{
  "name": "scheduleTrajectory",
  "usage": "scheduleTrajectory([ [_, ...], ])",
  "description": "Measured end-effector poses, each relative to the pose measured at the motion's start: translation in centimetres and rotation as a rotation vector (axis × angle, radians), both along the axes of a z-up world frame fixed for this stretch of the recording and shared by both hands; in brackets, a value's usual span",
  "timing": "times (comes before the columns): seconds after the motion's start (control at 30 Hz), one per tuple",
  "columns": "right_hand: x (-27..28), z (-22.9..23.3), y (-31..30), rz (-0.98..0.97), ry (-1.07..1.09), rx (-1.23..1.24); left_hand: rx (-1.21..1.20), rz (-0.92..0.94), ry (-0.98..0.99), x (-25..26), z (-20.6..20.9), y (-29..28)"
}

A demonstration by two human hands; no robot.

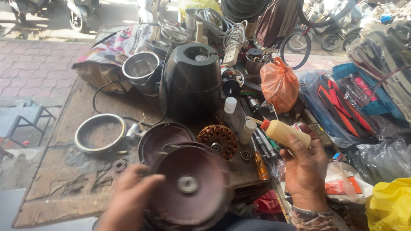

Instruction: The person repairs a fan motor by applying oil to the bearing from a bottle and cleaning the internal components with a cloth. They then use a hammer to tap a metal file against the central shaft of the copper-wound stator to seat it into the housing.

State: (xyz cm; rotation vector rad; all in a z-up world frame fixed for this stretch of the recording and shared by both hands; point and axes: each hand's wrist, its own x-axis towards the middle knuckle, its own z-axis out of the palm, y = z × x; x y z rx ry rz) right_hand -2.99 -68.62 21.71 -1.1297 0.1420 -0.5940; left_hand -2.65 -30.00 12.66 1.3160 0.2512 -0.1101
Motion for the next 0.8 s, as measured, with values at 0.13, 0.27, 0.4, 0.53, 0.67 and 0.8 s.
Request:
scheduleTrajectory([
  [0.13,-3.8,-0.7,3.1,-0.004,-0.109,-0.227,-0.227,-0.167,0.195,-1.2,0.1,-8.2],
  [0.27,-7.0,-0.8,5.3,-0.013,0.155,-0.425,-0.183,-0.147,0.220,-2.2,-3.1,-9.4],
  [0.4,-6.5,-0.2,5.9,0.081,0.305,-0.792,-0.194,-0.059,0.194,-2.2,-5.7,-9.0],
  [0.53,-6.0,-0.9,7.0,0.189,0.469,-0.751,-0.150,-0.010,0.190,-1.7,-6.4,-9.4],
  [0.67,-5.8,-1.6,7.9,0.140,0.484,-0.904,-0.211,-0.004,0.269,-1.7,-5.0,-9.2],
  [0.8,-5.3,-1.7,8.6,0.148,0.526,-0.980,-0.226,-0.045,0.380,-1.8,-3.5,-9.1],
])
